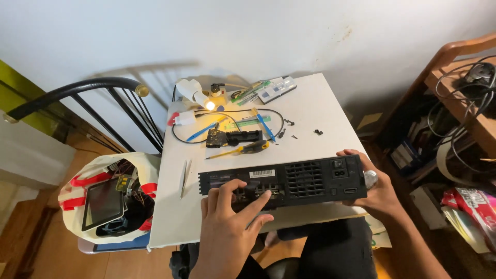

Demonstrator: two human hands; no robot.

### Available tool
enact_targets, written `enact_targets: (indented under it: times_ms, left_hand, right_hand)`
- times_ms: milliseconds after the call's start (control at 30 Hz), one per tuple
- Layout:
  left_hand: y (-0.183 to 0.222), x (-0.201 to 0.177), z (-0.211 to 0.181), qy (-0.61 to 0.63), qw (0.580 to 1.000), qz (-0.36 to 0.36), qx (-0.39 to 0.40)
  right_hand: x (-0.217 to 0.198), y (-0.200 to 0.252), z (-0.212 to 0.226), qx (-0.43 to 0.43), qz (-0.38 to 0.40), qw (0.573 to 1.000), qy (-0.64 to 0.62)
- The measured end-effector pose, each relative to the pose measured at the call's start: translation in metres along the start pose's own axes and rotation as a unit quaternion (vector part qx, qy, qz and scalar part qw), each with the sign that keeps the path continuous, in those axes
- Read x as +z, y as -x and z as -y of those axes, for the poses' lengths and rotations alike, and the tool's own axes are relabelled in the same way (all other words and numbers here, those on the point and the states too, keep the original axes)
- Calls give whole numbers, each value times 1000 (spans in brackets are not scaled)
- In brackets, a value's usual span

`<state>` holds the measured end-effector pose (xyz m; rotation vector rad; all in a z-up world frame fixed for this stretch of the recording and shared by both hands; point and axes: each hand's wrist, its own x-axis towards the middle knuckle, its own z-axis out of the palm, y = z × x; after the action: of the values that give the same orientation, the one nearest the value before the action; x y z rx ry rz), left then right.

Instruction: Reassembling a game console by attaching the outer casing and securing it with screws using a screwdriver.

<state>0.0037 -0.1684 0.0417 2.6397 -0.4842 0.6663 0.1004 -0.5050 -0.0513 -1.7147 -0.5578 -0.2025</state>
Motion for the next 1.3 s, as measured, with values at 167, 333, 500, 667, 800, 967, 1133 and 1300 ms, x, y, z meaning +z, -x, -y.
enact_targets:
  times_ms: [167,333,500,667,800,967,1133,1300]
  left_hand:
    - [10,-20,15,149,982,-78,-81]
    - [11,-16,32,232,945,-123,-196]
    - [-5,-3,20,145,981,-108,-73]
    - [-1,1,19,173,974,-98,-110]
    - [2,-7,23,240,955,-121,-126]
    - [17,-2,46,261,934,-169,-176]
    - [26,5,58,276,950,-50,-133]
    - [30,16,59,310,938,-87,-131]
  right_hand:
    - [4,1,1,25,-22,999,-19]
    - [5,2,1,43,-26,999,-18]
    - [8,2,2,89,-51,994,-39]
    - [10,4,6,97,-52,993,-34]
    - [11,1,9,113,-60,990,-59]
    - [8,2,1,76,-45,995,-53]
    - [9,0,4,83,-48,993,-71]
    - [3,0,-4,50,-24,998,-25]
